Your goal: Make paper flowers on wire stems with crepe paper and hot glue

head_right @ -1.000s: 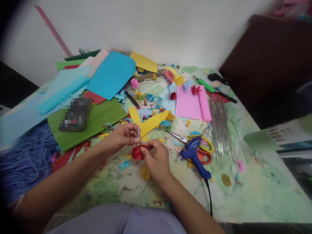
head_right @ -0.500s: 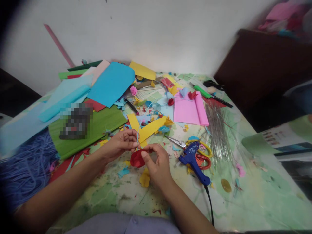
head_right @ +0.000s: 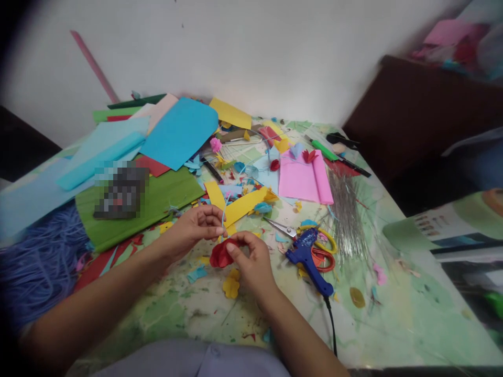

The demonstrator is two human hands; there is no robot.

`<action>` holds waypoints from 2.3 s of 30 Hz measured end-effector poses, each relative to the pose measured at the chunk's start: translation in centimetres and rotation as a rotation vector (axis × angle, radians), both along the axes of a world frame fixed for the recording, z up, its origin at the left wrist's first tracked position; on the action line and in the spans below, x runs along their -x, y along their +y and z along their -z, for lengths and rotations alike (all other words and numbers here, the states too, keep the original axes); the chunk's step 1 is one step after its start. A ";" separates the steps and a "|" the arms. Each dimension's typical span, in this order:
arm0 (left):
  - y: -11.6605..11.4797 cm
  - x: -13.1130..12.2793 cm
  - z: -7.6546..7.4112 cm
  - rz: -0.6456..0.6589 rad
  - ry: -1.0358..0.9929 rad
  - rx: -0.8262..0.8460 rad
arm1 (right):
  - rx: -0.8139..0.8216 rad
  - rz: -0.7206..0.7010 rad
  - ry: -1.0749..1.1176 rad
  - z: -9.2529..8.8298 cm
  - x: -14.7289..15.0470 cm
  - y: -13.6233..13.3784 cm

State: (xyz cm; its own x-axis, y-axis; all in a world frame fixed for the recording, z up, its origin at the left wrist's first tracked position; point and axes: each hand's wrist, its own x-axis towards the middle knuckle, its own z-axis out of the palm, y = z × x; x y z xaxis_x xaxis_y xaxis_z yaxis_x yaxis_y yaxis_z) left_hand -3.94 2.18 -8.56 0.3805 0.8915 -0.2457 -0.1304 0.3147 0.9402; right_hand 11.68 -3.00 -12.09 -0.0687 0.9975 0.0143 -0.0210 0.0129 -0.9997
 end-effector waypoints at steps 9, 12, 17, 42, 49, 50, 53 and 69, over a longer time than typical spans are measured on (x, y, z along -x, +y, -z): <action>-1.1 -0.9 -1.7 -0.051 -0.049 0.019 | 0.206 -0.141 0.369 -0.2 0.3 -0.1; -1.4 -1.3 -2.0 -0.055 -0.114 0.023 | 0.169 -0.142 0.376 -0.1 0.2 -0.1; -1.7 -1.7 -2.4 -0.051 -0.131 0.048 | 0.165 -0.126 0.329 0.7 0.1 -0.3; -1.3 -1.6 -1.6 -0.043 -0.031 -0.027 | 0.320 -0.070 0.660 0.3 1.2 -0.5; -1.4 -1.6 -1.3 -0.075 -0.001 -0.035 | 0.266 -0.022 0.618 1.0 1.3 -0.3; -1.4 -1.6 -1.2 -0.074 -0.002 -0.034 | 0.260 -0.022 0.616 1.0 1.3 -0.3; -1.3 -1.6 -0.9 -0.076 -0.023 -0.022 | 0.248 -0.036 0.609 0.8 1.1 -0.2; -0.4 -1.1 0.3 -0.149 -0.186 0.119 | 0.068 -0.016 0.187 0.1 -0.4 0.0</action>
State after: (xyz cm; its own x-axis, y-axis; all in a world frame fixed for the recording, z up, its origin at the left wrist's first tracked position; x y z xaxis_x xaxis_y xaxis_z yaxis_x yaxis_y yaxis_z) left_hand -2.81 1.83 -8.84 0.2957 0.9101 -0.2902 -0.3510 0.3860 0.8531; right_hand 12.04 -3.05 -12.17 -0.0869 0.9954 -0.0396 -0.2057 -0.0568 -0.9770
